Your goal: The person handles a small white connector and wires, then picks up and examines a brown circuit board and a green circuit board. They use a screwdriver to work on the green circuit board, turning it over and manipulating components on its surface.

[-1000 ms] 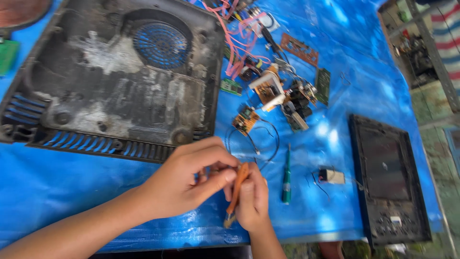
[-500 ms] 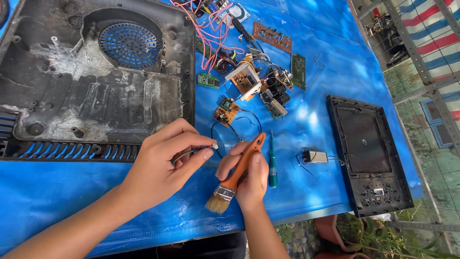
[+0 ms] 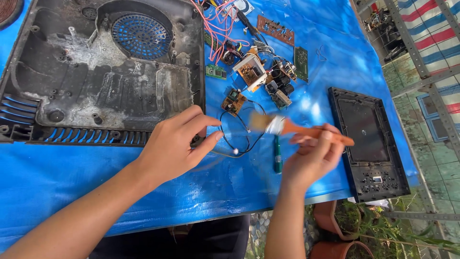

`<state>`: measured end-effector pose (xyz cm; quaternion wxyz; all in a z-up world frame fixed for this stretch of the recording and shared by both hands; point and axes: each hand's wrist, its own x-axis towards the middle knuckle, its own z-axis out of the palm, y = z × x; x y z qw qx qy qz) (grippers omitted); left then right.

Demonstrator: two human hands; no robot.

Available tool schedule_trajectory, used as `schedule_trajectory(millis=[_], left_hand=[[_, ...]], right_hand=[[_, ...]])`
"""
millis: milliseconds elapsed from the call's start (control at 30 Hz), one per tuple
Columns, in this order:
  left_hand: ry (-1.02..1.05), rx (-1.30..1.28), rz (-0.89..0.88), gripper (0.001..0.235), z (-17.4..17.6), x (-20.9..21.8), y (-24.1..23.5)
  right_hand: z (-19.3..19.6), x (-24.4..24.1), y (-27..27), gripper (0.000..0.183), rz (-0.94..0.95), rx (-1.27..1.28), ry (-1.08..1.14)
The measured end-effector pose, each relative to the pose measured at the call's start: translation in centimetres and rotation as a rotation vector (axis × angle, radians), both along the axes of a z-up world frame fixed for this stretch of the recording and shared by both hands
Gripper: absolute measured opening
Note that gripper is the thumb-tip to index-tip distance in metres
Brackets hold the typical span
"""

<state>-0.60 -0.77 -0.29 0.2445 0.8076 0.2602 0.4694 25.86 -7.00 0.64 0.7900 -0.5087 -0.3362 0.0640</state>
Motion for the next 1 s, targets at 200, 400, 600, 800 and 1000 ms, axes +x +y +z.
schedule_trajectory(millis=[200,400,600,800,1000], left_hand=[[0.109,0.126,-0.158,0.033,0.5,-0.2,-0.1],[0.251,0.344,-0.235,0.041,-0.5,0.1,-0.3],[0.465,0.291,-0.463,0.068,-2.0,1.0,-1.7],[0.695,0.201,-0.533,0.035,-4.1,2.4,-2.8],[0.396,0.379,-0.307,0.062,-2.5,2.4,-2.5]], right_hand=[[-1.6,3.2,-1.7,0.015,0.078,-0.192,-0.372],[-1.5,-1.0,-0.9,0.018,0.033,-0.481,-0.704],[-1.5,-1.2,-0.7,0.015,0.101,-0.728,-1.042],[-3.3,0.1,0.3,0.022,-0.097,-0.836,-1.226],[-3.2,1.4,1.8,0.029,0.031,-0.669,-0.948]])
